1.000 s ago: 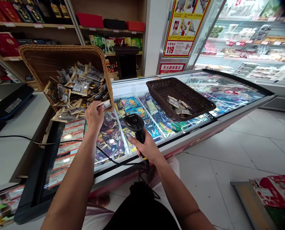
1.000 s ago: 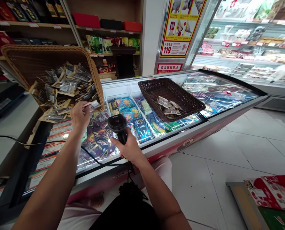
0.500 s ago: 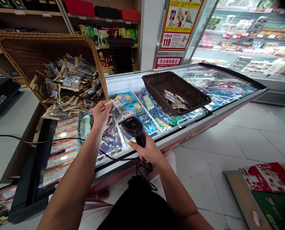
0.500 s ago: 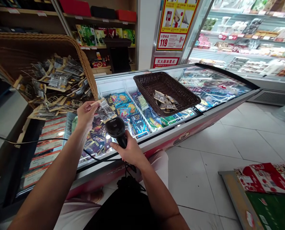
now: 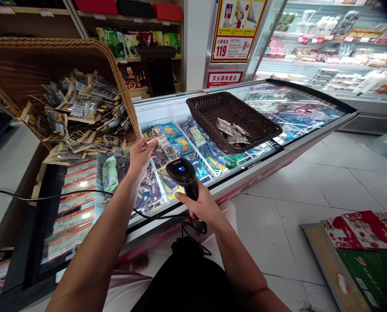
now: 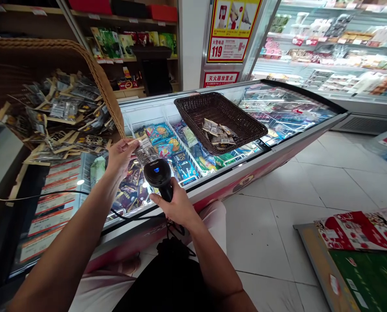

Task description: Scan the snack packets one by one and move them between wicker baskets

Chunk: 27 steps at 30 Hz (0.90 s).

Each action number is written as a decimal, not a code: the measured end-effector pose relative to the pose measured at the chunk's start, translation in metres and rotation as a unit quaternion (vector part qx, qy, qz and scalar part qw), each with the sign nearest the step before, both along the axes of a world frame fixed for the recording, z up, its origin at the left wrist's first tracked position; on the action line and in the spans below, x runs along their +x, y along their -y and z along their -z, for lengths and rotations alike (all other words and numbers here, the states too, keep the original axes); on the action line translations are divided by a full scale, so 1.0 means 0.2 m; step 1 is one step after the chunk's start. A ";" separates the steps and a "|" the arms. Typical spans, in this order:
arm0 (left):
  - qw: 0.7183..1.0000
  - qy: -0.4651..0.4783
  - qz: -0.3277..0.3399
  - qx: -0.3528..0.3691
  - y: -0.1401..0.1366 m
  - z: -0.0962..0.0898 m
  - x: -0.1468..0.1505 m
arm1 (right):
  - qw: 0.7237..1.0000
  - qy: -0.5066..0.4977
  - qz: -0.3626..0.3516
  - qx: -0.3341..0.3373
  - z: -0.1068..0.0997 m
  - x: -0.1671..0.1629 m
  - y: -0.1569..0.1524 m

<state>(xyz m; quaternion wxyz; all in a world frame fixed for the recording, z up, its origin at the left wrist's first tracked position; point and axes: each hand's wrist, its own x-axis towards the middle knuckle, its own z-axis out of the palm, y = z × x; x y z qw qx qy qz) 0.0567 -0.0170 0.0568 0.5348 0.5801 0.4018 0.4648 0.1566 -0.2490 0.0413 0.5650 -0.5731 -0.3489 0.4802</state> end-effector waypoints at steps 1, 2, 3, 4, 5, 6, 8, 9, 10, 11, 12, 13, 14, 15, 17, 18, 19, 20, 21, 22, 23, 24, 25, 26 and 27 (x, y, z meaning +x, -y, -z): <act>1.000 -0.001 0.005 -0.005 0.00 -0.01 0.02 | 1.000 -0.003 0.003 0.003 0.00 0.01 0.00; 1.000 -0.003 0.010 -0.008 0.00 -0.01 0.03 | 1.000 -0.007 0.008 0.007 0.01 0.01 0.01; 1.000 -0.005 0.015 -0.008 0.00 -0.02 0.05 | 1.000 -0.010 0.015 0.012 0.01 0.02 0.01; 1.000 -0.007 0.020 -0.007 0.00 -0.04 0.08 | 1.000 -0.013 0.021 0.018 0.02 0.02 0.02; 1.000 -0.006 0.025 -0.006 -0.01 -0.05 0.11 | 0.999 -0.015 0.028 0.023 0.02 0.03 0.03; 1.000 -0.004 0.030 -0.006 -0.02 -0.07 0.16 | 0.999 -0.017 0.035 0.027 0.03 0.04 0.03; 0.999 0.009 0.034 -0.011 -0.04 -0.12 0.28 | 0.998 -0.023 0.050 0.029 0.04 0.06 0.05; 0.999 0.017 0.038 -0.016 -0.05 -0.15 0.36 | 0.997 -0.027 0.060 0.028 0.04 0.06 0.05; 0.999 0.025 0.042 -0.026 -0.06 -0.18 0.45 | 0.997 -0.033 0.070 0.026 0.04 0.07 0.06; 0.997 0.036 0.060 -0.036 -0.06 -0.20 0.54 | 0.996 -0.040 0.080 0.026 0.04 0.08 0.06; 0.994 0.045 0.092 -0.048 -0.06 -0.23 0.64 | 0.995 -0.047 0.089 0.026 0.04 0.09 0.07; 0.990 0.056 0.120 -0.056 -0.05 -0.24 0.74 | 0.994 -0.054 0.096 0.026 0.03 0.09 0.07; 0.986 0.068 0.143 -0.059 -0.04 -0.26 0.83 | 0.993 -0.059 0.103 0.027 0.03 0.10 0.07; 0.982 0.075 0.161 -0.063 -0.03 -0.26 0.91 | 0.992 -0.063 0.108 0.028 0.03 0.11 0.08; 0.978 0.089 0.182 -0.058 0.00 -0.26 1.03 | 0.990 -0.068 0.116 0.033 0.03 0.13 0.08; 0.978 0.093 0.182 -0.048 0.01 -0.25 1.06 | 0.990 -0.068 0.119 0.037 0.03 0.14 0.08; 0.979 0.095 0.178 -0.034 0.02 -0.24 1.07 | 0.989 -0.069 0.121 0.040 0.03 0.14 0.08; 0.981 0.093 0.171 -0.016 0.02 -0.23 1.06 | 0.989 -0.069 0.122 0.043 0.03 0.15 0.08; 0.983 0.087 0.164 0.004 0.02 -0.21 1.02 | 0.989 -0.070 0.122 0.043 0.04 0.15 0.07; 0.984 0.078 0.157 0.024 0.02 -0.19 0.98 | 0.989 -0.071 0.123 0.043 0.04 0.15 0.07; 0.985 0.067 0.150 0.043 0.02 -0.17 0.91 | 0.989 -0.073 0.123 0.041 0.05 0.14 0.07; 0.987 0.056 0.138 0.064 0.01 -0.15 0.84 | 0.989 -0.073 0.122 0.038 0.05 0.13 0.06; 0.988 0.044 0.120 0.085 0.00 -0.14 0.76 | 0.989 -0.073 0.120 0.037 0.05 0.12 0.06; 0.989 0.033 0.097 0.105 -0.01 -0.12 0.67 | 0.990 -0.073 0.115 0.036 0.05 0.11 0.05; 0.989 0.022 0.070 0.125 -0.03 -0.10 0.58 | 0.991 -0.072 0.108 0.037 0.05 0.09 0.04</act>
